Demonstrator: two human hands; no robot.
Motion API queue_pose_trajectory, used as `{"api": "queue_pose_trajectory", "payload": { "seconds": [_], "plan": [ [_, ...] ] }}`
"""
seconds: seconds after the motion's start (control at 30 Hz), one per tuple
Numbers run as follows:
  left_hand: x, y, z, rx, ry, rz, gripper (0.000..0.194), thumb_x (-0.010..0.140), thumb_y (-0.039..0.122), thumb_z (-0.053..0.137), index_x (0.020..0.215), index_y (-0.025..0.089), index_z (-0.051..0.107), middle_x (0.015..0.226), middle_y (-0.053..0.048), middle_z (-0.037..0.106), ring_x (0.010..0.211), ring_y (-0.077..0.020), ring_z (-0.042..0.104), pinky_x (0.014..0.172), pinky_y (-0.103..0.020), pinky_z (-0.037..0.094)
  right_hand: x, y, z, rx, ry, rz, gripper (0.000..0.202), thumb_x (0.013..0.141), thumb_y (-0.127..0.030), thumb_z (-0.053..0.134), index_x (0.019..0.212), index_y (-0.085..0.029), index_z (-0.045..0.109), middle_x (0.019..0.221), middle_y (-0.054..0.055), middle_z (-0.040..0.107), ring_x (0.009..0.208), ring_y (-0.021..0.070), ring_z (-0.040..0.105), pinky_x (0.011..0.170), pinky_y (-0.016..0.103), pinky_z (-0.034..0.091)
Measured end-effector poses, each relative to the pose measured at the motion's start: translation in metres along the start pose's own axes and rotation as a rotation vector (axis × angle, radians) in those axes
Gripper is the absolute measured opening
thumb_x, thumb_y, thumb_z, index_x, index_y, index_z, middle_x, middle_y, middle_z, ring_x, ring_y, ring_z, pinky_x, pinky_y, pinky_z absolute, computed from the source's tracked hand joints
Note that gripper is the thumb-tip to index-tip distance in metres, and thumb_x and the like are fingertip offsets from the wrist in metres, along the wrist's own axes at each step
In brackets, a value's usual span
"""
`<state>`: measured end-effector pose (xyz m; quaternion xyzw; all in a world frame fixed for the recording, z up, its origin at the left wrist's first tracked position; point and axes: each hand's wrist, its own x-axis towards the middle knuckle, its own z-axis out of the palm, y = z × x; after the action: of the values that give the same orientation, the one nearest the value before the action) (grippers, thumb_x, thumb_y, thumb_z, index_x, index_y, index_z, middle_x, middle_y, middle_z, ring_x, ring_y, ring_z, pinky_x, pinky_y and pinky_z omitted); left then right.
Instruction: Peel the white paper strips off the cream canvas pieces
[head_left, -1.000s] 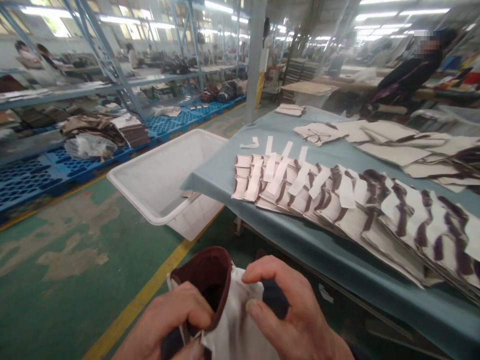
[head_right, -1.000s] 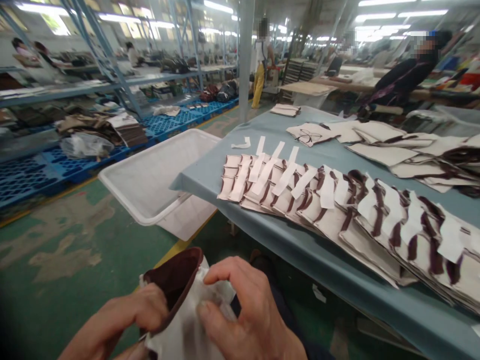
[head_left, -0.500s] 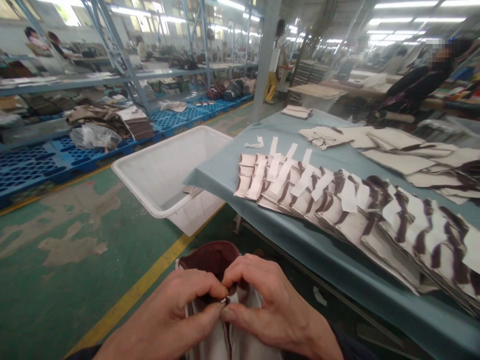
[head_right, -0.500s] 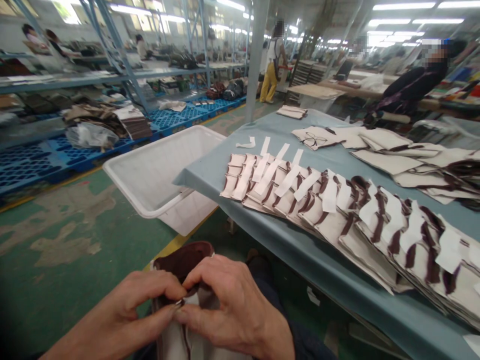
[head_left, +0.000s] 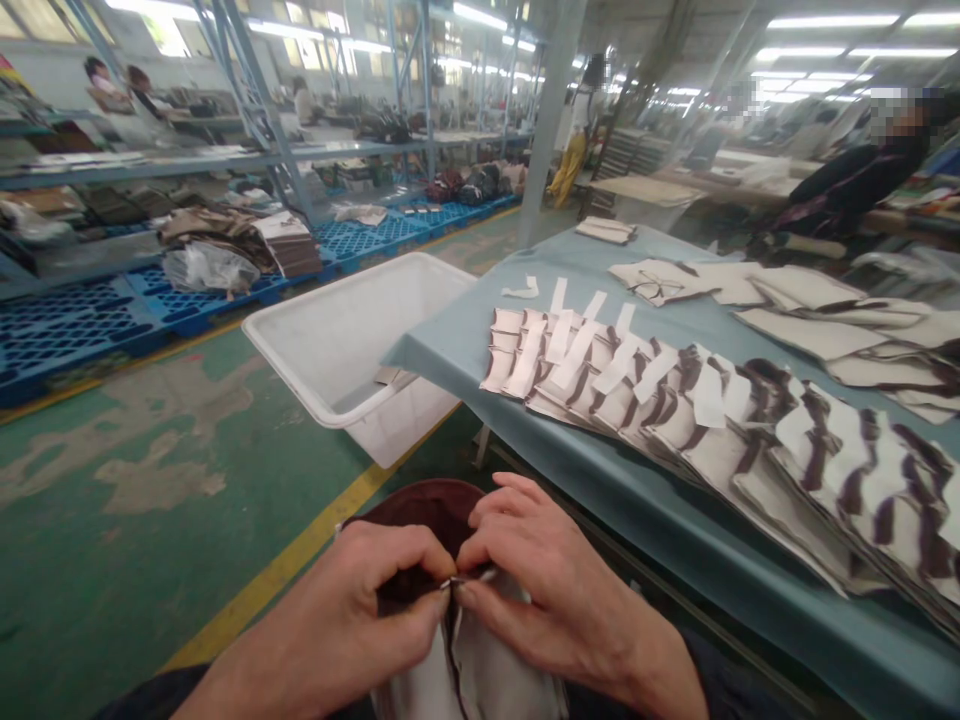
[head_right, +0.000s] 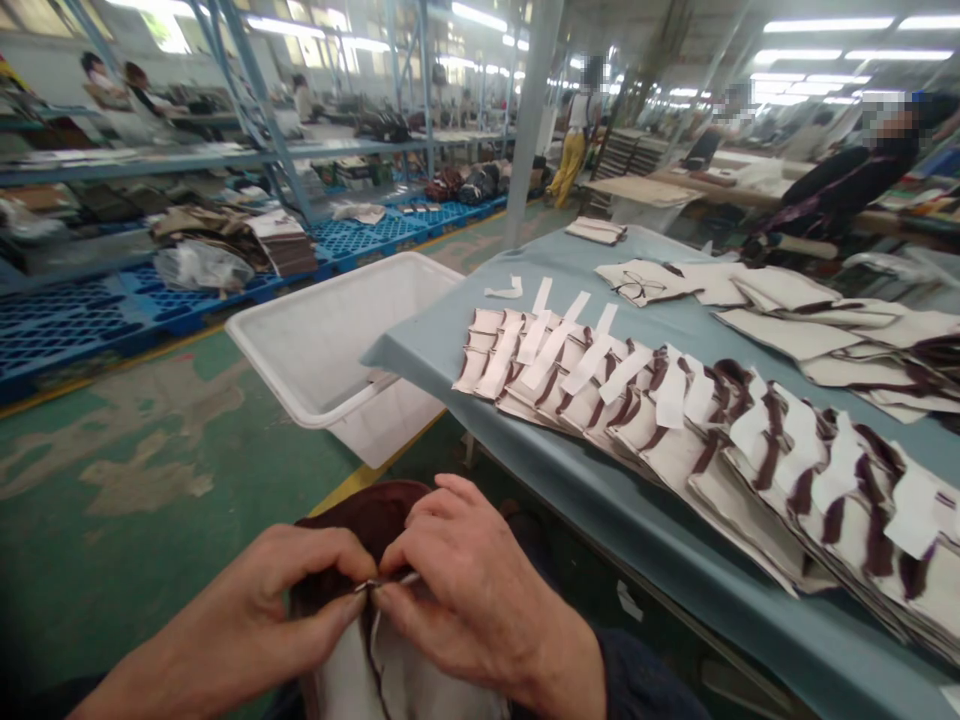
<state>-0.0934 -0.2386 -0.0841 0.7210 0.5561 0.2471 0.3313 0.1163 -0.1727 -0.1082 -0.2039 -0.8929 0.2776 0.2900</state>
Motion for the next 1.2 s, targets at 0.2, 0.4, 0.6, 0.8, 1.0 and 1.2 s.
{"api": "queue_pose_trajectory", "payload": {
  "seconds": [0.2,0.4,0.6,0.8,1.0,1.2],
  "plan": [
    [0.002,-0.001,-0.009,0.044,-0.062,0.04,0.015,0.075,0.008,0.053,0.077,0.022,0.054,0.069,0.008,0.054,0.061,-0.0103,0.046,0.057,-0.025,0.028,0.005,-0.005,0.006,-0.1,0.01,-0.034,0.01,0.086,-0.013,0.059,0.082,-0.022,0.059,0.075,0.0,0.069,0.069,0.0182,0.06,0.07,0.034,0.044],
    [0.015,0.011,-0.02,0.135,-0.153,0.148,0.017,0.075,0.007,0.049,0.072,0.022,0.042,0.066,0.007,0.05,0.059,-0.0111,0.044,0.057,-0.028,0.025,0.004,-0.009,0.01,-0.18,0.042,0.031,0.008,0.08,-0.015,0.058,0.077,-0.022,0.059,0.073,0.001,0.068,0.065,0.0175,0.057,0.063,0.034,0.035],
    [0.019,0.013,-0.018,0.131,-0.12,0.239,0.02,0.082,0.005,0.047,0.075,0.023,0.042,0.068,0.007,0.051,0.059,-0.01,0.045,0.056,-0.024,0.029,0.001,-0.009,0.009,-0.093,0.129,0.126,0.009,0.081,-0.016,0.056,0.077,-0.02,0.063,0.074,0.001,0.069,0.07,0.0179,0.061,0.068,0.033,0.038],
    [0.015,0.009,-0.01,0.212,-0.028,0.377,0.023,0.096,0.006,0.045,0.081,0.023,0.05,0.072,0.007,0.058,0.06,-0.0093,0.054,0.057,-0.022,0.036,0.001,-0.005,0.004,-0.027,0.184,0.156,0.01,0.076,-0.016,0.057,0.077,-0.022,0.065,0.071,0.0,0.07,0.066,0.0177,0.063,0.066,0.03,0.042],
    [0.011,-0.006,-0.001,0.503,0.056,0.569,0.029,0.102,0.006,0.039,0.088,0.023,0.058,0.077,0.001,0.067,0.062,-0.0138,0.06,0.056,-0.028,0.038,0.005,-0.015,-0.016,0.132,0.106,0.28,0.008,0.074,-0.018,0.058,0.069,-0.022,0.063,0.065,-0.003,0.064,0.059,0.0147,0.057,0.061,0.026,0.042],
    [0.009,-0.011,0.003,0.527,0.008,0.617,0.031,0.104,0.007,0.043,0.11,0.024,0.067,0.087,-0.002,0.076,0.072,-0.0168,0.069,0.066,-0.026,0.048,-0.002,-0.012,-0.018,0.689,-0.079,0.57,0.008,0.068,-0.028,0.055,0.068,-0.02,0.057,0.061,-0.005,0.049,0.059,0.012,0.041,0.053,0.021,0.033]
  ]
}}
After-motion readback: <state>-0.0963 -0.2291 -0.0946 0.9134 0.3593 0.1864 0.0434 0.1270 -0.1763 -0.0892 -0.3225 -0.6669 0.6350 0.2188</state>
